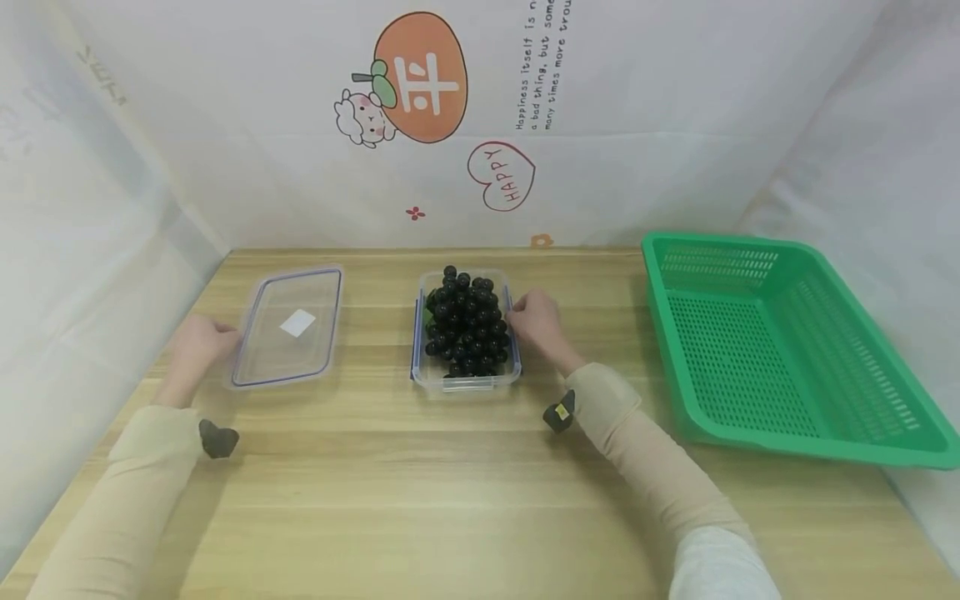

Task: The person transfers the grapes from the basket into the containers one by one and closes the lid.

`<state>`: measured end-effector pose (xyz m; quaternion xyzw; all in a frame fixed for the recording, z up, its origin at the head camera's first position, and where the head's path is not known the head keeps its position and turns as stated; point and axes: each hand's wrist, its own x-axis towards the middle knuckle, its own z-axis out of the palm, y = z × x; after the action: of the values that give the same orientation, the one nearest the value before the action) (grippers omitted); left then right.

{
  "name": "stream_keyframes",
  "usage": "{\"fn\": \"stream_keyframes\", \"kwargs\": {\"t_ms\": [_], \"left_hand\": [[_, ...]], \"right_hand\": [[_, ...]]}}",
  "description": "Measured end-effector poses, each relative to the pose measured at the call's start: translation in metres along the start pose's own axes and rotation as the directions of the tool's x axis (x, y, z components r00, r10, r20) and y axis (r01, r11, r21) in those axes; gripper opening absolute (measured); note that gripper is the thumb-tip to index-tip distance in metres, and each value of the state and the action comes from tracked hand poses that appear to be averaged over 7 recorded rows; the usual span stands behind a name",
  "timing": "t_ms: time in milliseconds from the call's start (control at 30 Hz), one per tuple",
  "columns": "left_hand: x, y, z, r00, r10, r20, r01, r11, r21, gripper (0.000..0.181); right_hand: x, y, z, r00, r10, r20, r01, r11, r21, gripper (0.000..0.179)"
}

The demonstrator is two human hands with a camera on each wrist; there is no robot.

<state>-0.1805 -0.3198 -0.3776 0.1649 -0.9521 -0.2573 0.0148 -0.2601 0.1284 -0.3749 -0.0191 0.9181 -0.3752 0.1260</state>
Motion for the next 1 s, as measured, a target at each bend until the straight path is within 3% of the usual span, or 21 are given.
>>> {"fn": "stream_keyframes", "kwargs": {"t_ms": [133,267,433,633,1000], "left_hand": [[-0.003,0.024,-0.001,0.999,0.038,-0.014,-0.038,0.999,-0.035,0.034],[-0.006,0.049,0.0,0.999,0.032,0.025,-0.03,0.995,-0.095,0.034],[-0.01,0.077,0.003,0.996,0.038,0.076,-0.021,0.976,-0.218,0.032],[-0.016,0.106,0.005,0.991,0.077,0.107,-0.041,0.951,-0.305,0.03],[-0.019,0.158,0.021,0.985,0.14,0.099,-0.095,0.925,-0.367,0.025]], "right_hand": [[0.001,0.002,0.0,1.0,0.002,-0.003,-0.002,1.0,0.013,0.025],[0.002,0.004,0.001,1.0,0.003,-0.009,-0.003,1.0,0.006,0.025],[0.002,0.006,0.003,1.0,0.003,-0.021,-0.003,1.0,0.007,0.025],[0.001,0.005,0.003,1.0,-0.002,-0.027,0.002,1.0,0.016,0.025],[0.0,0.006,0.002,0.999,-0.018,-0.044,0.02,0.999,0.045,0.025]]}}
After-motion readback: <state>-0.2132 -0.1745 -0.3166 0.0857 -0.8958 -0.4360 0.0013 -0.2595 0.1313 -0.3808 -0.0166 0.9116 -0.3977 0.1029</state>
